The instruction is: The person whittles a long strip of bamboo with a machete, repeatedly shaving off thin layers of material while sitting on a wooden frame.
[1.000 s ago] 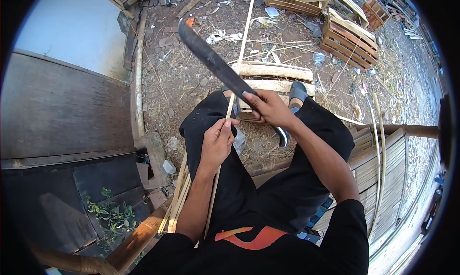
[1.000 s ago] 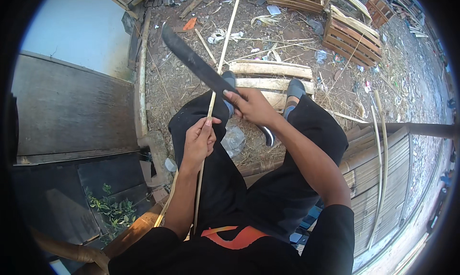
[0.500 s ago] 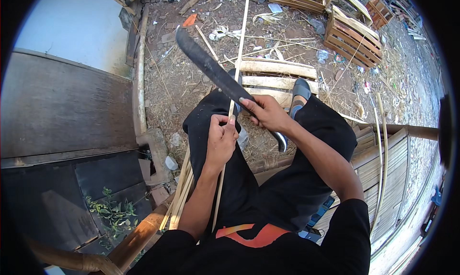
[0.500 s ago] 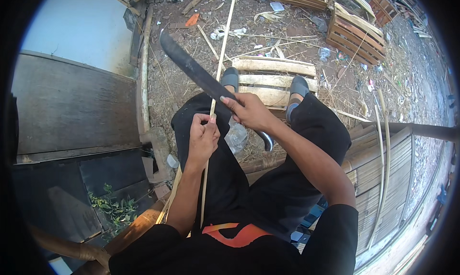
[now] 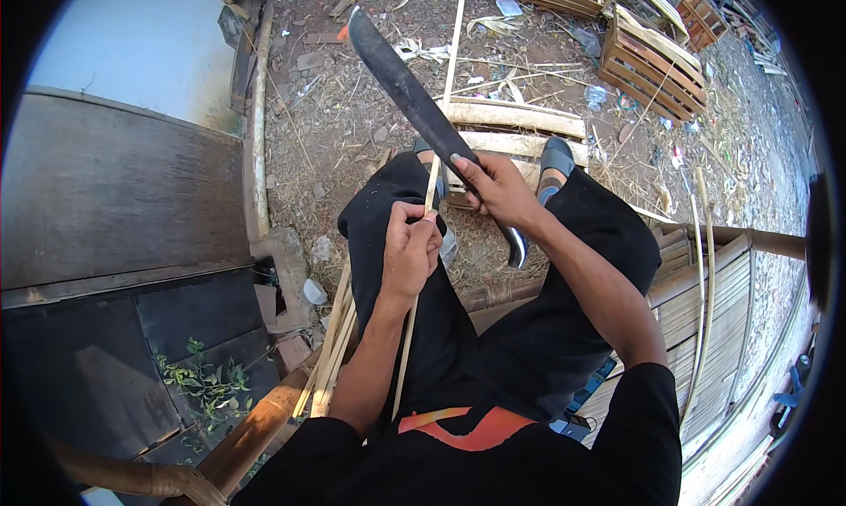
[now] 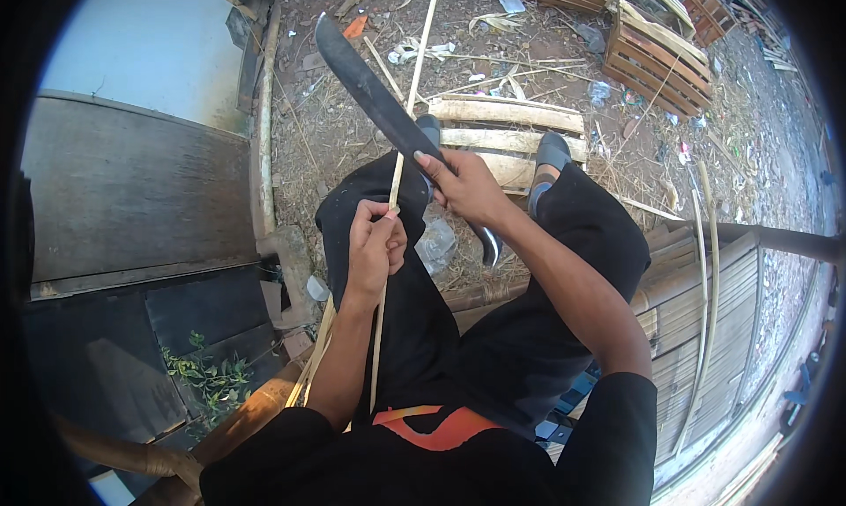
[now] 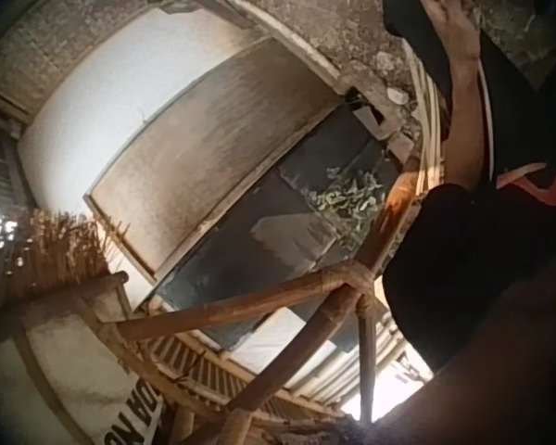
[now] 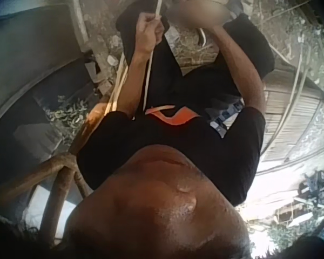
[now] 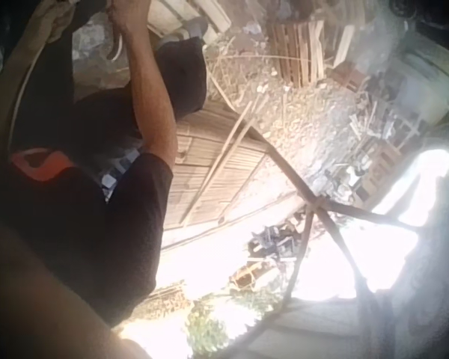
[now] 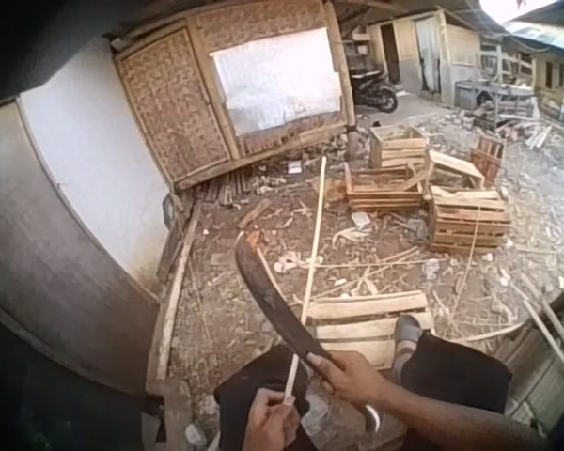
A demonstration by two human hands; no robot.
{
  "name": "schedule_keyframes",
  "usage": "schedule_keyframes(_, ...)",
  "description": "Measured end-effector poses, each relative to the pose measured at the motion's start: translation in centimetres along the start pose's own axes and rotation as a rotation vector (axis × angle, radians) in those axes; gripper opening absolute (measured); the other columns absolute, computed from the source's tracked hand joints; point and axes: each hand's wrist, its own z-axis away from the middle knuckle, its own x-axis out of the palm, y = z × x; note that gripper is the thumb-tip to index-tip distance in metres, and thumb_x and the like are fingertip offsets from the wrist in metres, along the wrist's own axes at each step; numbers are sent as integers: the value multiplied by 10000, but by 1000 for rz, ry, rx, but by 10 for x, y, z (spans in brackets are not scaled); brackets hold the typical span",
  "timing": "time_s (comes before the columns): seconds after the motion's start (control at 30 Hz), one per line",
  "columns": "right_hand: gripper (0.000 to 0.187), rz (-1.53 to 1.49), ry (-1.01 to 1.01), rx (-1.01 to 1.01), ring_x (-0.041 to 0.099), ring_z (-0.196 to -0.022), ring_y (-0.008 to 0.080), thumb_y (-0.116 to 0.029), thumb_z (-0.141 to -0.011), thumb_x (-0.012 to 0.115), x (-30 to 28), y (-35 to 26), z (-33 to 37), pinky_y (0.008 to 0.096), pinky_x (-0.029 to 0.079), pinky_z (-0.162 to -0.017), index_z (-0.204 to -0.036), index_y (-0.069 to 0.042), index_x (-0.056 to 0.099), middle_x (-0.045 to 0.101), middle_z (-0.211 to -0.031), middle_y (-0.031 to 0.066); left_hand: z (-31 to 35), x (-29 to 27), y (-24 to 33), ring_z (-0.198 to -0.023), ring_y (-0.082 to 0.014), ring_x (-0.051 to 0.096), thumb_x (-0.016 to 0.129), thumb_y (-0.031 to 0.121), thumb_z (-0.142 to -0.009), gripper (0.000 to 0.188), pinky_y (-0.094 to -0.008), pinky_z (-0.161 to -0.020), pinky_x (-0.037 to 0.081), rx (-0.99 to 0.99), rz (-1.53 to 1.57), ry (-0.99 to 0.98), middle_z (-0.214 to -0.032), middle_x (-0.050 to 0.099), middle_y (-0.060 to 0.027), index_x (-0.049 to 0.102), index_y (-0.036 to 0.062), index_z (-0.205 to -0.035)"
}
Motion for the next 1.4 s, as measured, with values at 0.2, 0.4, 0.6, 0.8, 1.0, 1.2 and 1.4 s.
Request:
schedule_keyframes(0.2,411,94,-41,-119,448,-484,45,-378,-1002,547,-2,-5,2,243,362,-469,-817,-19,621,499,-549,-31,2,-3,-3,-420,-16,282,464,192,-1020,87,-197,-358,183,27,3,19,-630,391,24,423,120,-995)
schedule_keyframes(0.4,452,-41,229,-106,447,-441,47,-438,-1002,518,-21,-15,-25,243,354,-417,-795,-45,605,500,-538,-38,4,-3,4,-423,-16,288,519,158,-998,122,-196,-360,193,70,-33,-21,-625,386,26,408,112,-1017)
schedule_keyframes(0.6,322,200,-42,-212,500,-506,111,-319,-947,635,0,-5,-4,313,407,-514,-934,3,657,541,-563,59,-25,-45,58,-467,-20,260,509,167,-999,98,-177,-382,160,-117,189,-149,-691,357,37,432,140,-1052)
schedule_keyframes(0.8,246,661,391,-444,649,-687,382,-274,-880,637,-2,-49,-8,471,489,-624,-991,-56,659,653,-703,175,-119,-161,48,-634,-235,586,589,332,-959,362,-384,-581,477,501,-1144,267,-801,604,-89,506,40,-1156)
schedule_keyframes(1.0,272,915,622,-289,667,-762,407,-168,-784,650,-44,-42,-22,495,529,-693,-1019,-37,613,671,-778,221,-91,-142,54,-894,-381,657,693,597,-802,848,-434,-803,499,85,-1018,156,-1006,648,-256,443,-25,-1321)
schedule_keyframes(1.2,319,789,536,-194,644,-868,454,-104,-728,627,-64,-42,-22,523,497,-790,-1018,20,580,659,-845,277,-64,-99,67,-1044,-416,629,699,427,-835,640,-490,-863,487,212,-1309,330,-1141,639,-245,507,19,-1289)
schedule_keyframes(1.4,447,687,548,-325,633,-918,444,-83,-718,596,-59,-56,-15,504,487,-839,-1156,0,578,664,-921,268,-100,-164,65,-951,-374,636,680,304,-849,370,-480,-775,490,420,-1635,464,-1031,647,-199,632,70,-1131)
